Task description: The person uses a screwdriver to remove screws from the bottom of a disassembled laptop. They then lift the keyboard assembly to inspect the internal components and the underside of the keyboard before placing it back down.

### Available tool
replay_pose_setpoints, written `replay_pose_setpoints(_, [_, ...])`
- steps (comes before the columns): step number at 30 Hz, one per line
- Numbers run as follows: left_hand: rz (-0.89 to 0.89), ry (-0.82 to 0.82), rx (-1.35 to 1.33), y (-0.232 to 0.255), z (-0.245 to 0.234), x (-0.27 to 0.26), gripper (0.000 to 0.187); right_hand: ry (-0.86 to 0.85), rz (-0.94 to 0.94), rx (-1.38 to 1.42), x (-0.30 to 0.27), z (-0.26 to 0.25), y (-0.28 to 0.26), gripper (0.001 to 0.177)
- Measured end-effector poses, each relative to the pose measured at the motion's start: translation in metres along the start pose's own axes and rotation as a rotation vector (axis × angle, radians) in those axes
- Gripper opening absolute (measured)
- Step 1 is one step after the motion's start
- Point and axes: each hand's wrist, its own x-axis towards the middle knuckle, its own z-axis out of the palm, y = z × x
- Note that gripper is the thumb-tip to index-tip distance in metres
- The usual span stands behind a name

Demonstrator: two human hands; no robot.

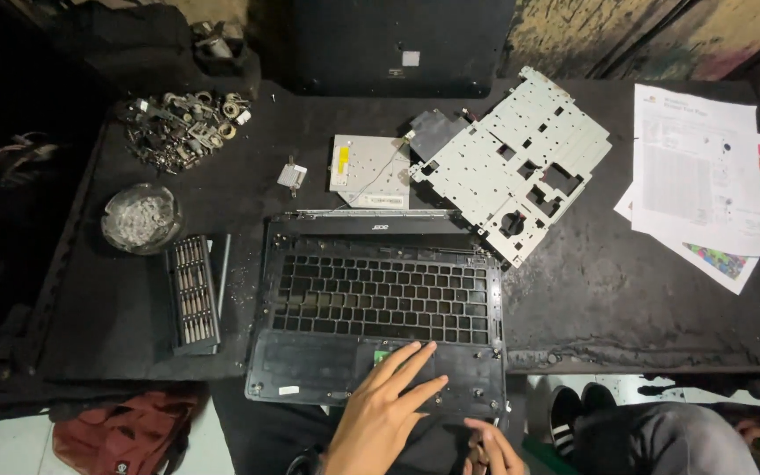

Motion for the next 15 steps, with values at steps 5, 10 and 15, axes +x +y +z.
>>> replay_pose_setpoints(5, [-0.036, -0.021, 0.011, 0.003, -0.007, 0.0, 0.063, -0.121, 0.059, 0.073, 0.007, -0.004, -0.002, 0.045])
replay_pose_setpoints(10, [-0.057, 0.019, -0.006, 0.005, -0.012, 0.004, 0.058, -0.143, 0.12, 0.061, 0.01, -0.003, -0.001, 0.048])
replay_pose_setpoints(15, [-0.095, -0.008, -0.152, 0.016, -0.031, 0.003, 0.036, -0.146, 0.037, 0.076, 0.014, -0.007, 0.006, 0.042])
